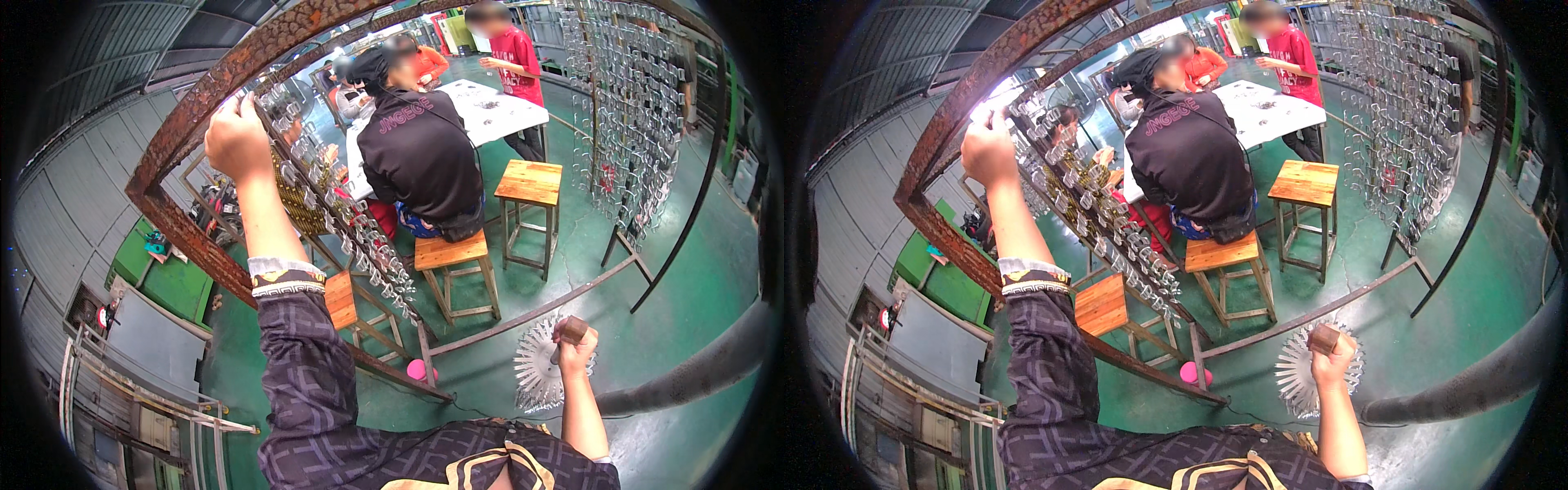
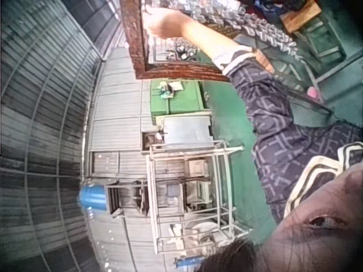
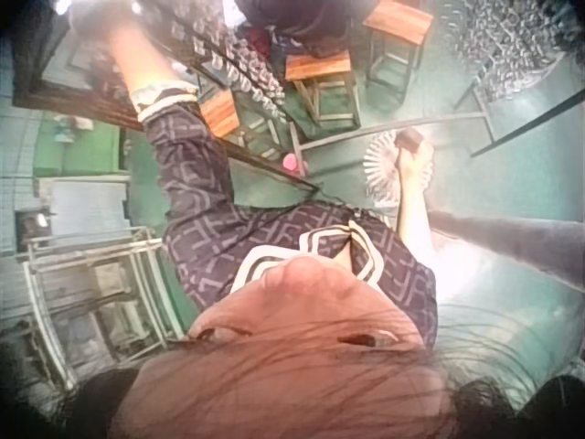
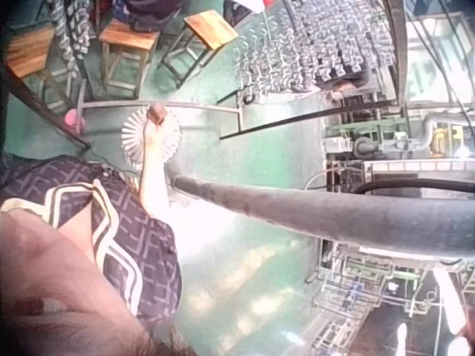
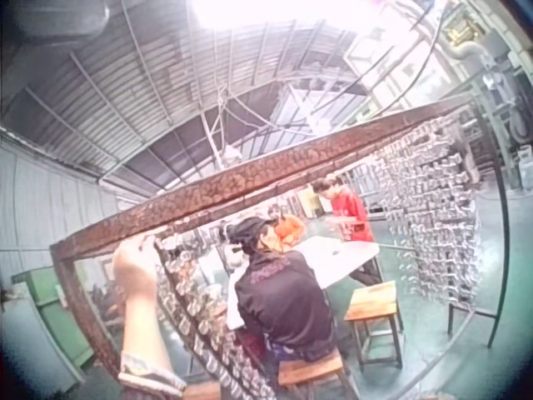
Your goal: The person picks up small metal hooks from a rack and attaches them to a rotating wire brush tool. They repeat this process, adding hooks to the brush while standing in a workshop. Other workers are visible in the background assembling similar items.
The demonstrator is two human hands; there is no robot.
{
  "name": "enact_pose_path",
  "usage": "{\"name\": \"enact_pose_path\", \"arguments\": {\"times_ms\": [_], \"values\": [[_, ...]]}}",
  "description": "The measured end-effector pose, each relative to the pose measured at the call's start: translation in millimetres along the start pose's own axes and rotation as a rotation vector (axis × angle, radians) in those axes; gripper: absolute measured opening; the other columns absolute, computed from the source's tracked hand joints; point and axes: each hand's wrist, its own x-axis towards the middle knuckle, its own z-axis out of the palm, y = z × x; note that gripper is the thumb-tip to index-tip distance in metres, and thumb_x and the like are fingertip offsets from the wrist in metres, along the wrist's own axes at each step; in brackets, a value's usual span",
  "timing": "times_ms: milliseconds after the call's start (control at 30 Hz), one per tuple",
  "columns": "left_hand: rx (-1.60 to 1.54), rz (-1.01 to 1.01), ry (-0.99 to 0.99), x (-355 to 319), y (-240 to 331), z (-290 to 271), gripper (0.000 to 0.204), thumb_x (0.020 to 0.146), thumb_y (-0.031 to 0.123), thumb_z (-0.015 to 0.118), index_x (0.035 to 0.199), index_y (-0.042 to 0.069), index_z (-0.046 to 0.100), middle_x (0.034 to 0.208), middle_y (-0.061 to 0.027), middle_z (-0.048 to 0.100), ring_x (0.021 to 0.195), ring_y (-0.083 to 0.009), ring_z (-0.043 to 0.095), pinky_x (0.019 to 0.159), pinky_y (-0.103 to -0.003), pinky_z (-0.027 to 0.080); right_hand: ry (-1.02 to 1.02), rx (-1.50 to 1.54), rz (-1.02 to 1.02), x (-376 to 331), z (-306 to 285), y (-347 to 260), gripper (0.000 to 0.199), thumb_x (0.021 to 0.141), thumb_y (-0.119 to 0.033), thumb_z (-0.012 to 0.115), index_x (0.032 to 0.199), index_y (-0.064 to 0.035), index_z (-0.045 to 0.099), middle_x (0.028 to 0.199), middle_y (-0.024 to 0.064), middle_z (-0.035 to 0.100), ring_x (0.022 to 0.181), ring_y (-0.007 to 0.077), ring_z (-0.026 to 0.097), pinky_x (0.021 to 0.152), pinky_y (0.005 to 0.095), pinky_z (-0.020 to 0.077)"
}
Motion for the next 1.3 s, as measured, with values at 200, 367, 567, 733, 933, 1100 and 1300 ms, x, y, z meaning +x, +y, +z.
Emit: {"name": "enact_pose_path", "arguments": {"times_ms": [200, 367, 567, 733, 933, 1100, 1300], "values": [[0.127, -0.070, -0.147, 13.6, 8.2, 4.9, 0.026, 0.080, 0.035, 0.055, 0.094, 0.017, 0.067, 0.097, -0.0111, 0.064, 0.091, -0.0315, 0.060, 0.077, -0.041, 0.047, 0.037, -0.049, 0.003, 3.7, -8.4, 4.2, 0.006, 0.064, 0.001, 0.060, 0.069, -0.0019, 0.060, 0.060, 0.0058, 0.057, 0.054, 0.0156, 0.057, 0.053, 0.0250, 0.0434], [0.180, -0.166, -0.165, 21.2, 6.2, 11.5, 0.027, 0.080, 0.037, 0.054, 0.095, 0.018, 0.066, 0.097, -0.0103, 0.064, 0.093, -0.0321, 0.060, 0.079, -0.041, 0.047, 0.054, -0.014, 0.013, 5.1, -6.7, 1.0, 0.005, 0.065, 0.001, 0.060, 0.069, -0.0017, 0.060, 0.059, 0.0053, 0.057, 0.053, 0.0149, 0.056, 0.052, 0.0247, 0.0435], [0.226, -0.143, -0.229, 21.4, 11.8, 4.3, 0.030, 0.078, 0.042, 0.057, 0.090, 0.017, 0.067, 0.095, -0.0092, 0.065, 0.091, -0.0307, 0.061, 0.079, -0.041, 0.047, 0.030, -0.025, -0.033, 4.8, -5.5, 1.6, 0.003, 0.067, 0.000, 0.056, 0.068, -0.0013, 0.058, 0.058, 0.0040, 0.055, 0.051, 0.0128, 0.054, 0.050, 0.0235, 0.0421], [0.228, -0.160, -0.193, 23.8, 5.3, 16.0, 0.025, 0.077, 0.039, 0.059, 0.090, 0.019, 0.068, 0.092, -0.0089, 0.066, 0.089, -0.0292, 0.061, 0.077, -0.039, 0.048, 0.012, -0.071, -0.093, 6.1, -6.0, 0.6, 0.010, 0.072, 0.003, 0.046, 0.071, 0.0001, 0.055, 0.057, 0.0031, 0.053, 0.050, 0.0097, 0.050, 0.047, 0.0211, 0.0401], [-0.013, -0.128, -0.092, 30.0, -12.4, 24.1, 0.027, 0.075, 0.037, 0.063, 0.092, 0.016, 0.069, 0.088, -0.0093, 0.067, 0.084, -0.0289, 0.063, 0.077, -0.036, 0.048, 0.027, -0.048, -0.119, 5.3, -5.1, 2.8, 0.012, 0.072, 0.005, 0.045, 0.073, 0.0004, 0.056, 0.058, 0.0036, 0.053, 0.050, 0.0099, 0.050, 0.047, 0.0215, 0.0411], [-0.176, -0.008, -0.018, 35.1, -21.8, 26.6, 0.033, 0.074, 0.035, 0.068, 0.092, 0.007, 0.069, 0.087, -0.0093, 0.067, 0.082, -0.0216, 0.064, 0.075, -0.031, 0.047, 0.022, -0.018, -0.087, 6.0, -2.5, 1.8, 0.011, 0.072, 0.005, 0.047, 0.073, 0.0004, 0.056, 0.058, 0.0036, 0.053, 0.050, 0.0100, 0.050, 0.047, 0.0217, 0.0412], [-0.469, -0.062, -0.185, 15.3, -16.2, 13.2, 0.026, 0.076, 0.022, 0.069, 0.094, 0.002, 0.068, 0.087, -0.0069, 0.068, 0.080, -0.0089, 0.060, 0.075, -0.023, 0.044, 0.016, -0.056, -0.119, 6.0, 0.3, 0.8, 0.010, 0.072, 0.005, 0.048, 0.073, 0.0009, 0.056, 0.058, 0.0038, 0.053, 0.049, 0.0103, 0.049, 0.046, 0.0222, 0.0409]]}}
